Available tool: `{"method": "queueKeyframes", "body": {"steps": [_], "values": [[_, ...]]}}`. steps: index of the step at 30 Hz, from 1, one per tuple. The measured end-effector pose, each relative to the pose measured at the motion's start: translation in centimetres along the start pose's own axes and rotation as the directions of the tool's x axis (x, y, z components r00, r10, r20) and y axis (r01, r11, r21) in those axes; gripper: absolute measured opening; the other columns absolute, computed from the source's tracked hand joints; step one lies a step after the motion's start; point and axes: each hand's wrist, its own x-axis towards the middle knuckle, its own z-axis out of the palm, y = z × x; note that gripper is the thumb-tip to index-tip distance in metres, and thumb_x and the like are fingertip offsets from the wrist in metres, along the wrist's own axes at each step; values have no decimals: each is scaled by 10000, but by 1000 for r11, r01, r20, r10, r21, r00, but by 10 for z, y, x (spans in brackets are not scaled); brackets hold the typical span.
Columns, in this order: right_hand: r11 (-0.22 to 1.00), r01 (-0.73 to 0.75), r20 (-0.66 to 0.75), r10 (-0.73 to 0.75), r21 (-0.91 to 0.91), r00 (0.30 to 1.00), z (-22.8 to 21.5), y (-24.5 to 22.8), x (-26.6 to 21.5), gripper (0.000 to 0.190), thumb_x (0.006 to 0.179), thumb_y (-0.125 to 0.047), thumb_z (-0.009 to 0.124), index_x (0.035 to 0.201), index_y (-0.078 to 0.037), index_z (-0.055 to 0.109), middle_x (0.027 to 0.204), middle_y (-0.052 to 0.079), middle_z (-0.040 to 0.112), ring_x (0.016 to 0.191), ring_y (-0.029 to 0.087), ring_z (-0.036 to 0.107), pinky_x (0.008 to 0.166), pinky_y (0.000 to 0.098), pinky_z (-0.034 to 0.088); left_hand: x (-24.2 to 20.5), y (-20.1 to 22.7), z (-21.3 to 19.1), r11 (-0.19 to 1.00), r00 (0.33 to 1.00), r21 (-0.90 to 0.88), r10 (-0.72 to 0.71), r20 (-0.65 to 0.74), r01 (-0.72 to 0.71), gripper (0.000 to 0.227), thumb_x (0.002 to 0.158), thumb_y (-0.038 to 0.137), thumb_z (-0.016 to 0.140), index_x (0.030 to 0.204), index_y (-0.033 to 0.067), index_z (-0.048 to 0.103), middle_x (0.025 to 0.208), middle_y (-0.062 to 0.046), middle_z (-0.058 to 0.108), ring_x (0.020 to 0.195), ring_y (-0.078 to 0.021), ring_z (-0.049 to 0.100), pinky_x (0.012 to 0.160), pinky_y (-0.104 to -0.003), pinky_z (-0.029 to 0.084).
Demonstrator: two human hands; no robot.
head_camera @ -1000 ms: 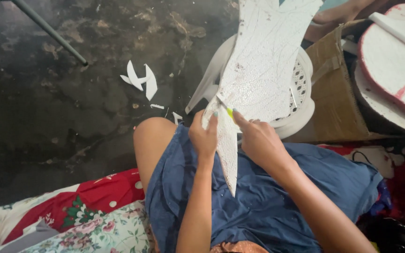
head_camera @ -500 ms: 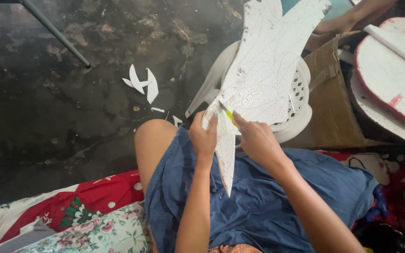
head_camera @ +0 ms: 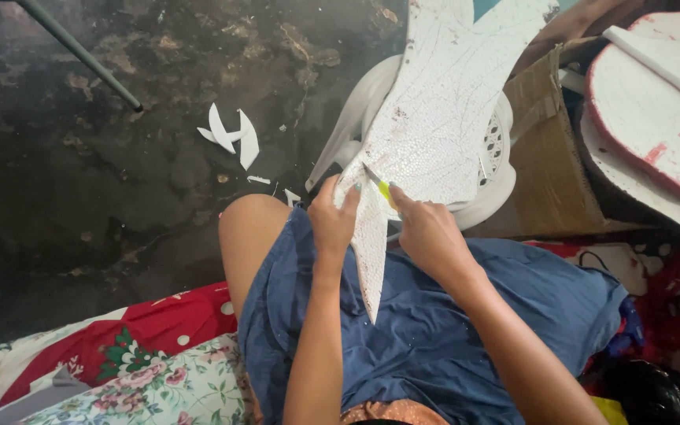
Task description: Trimming and refining the edges of a foam board cutout using a utility knife while sitting on the floor.
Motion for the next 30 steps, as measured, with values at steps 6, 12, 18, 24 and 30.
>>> {"method": "queueKeyframes", "body": {"steps": [6,12,18,24,30], "values": [[989,-25,-30,30,147,999,4,6,-6,524,846,24,425,1347,-80,537,806,260,689,816,397,689,709,492,561,-3,-1,-3,999,1000,-42,-10,29,11,341,797,298,691,1042,60,689,904,-170,708,873,-357,682,738,-445,542],[988,-39,5,39,149,999,-7,-2,-14,468,865,18,433,1304,-62,577,805,253,699,792,364,706,704,448,576,-8,-1,-9,994,996,-50,-93,-2,93,325,788,322,695,1006,81,704,881,-145,716,851,-341,687,732,-438,543],[983,-50,18,47,177,999,-8,-5,-5,451,872,17,441,1305,-22,561,842,286,687,831,418,682,669,476,574,-1,0,-12,998,998,4,-59,39,59,369,751,309,738,1047,95,687,947,-163,705,930,-365,664,779,-450,532],[977,-67,9,66,203,998,-5,-9,-4,453,874,20,436,1310,-19,553,859,292,682,850,409,682,686,481,571,2,4,-19,999,996,-4,-42,80,43,405,734,293,772,1055,60,690,927,-175,708,901,-361,676,754,-445,541],[993,29,-46,-24,114,999,-11,3,-19,482,841,12,466,1316,-17,545,855,311,679,891,448,654,748,571,515,1,10,-2,1000,999,-31,1,-35,-2,389,746,304,755,1038,55,693,937,-182,701,908,-351,671,762,-453,534]]}}
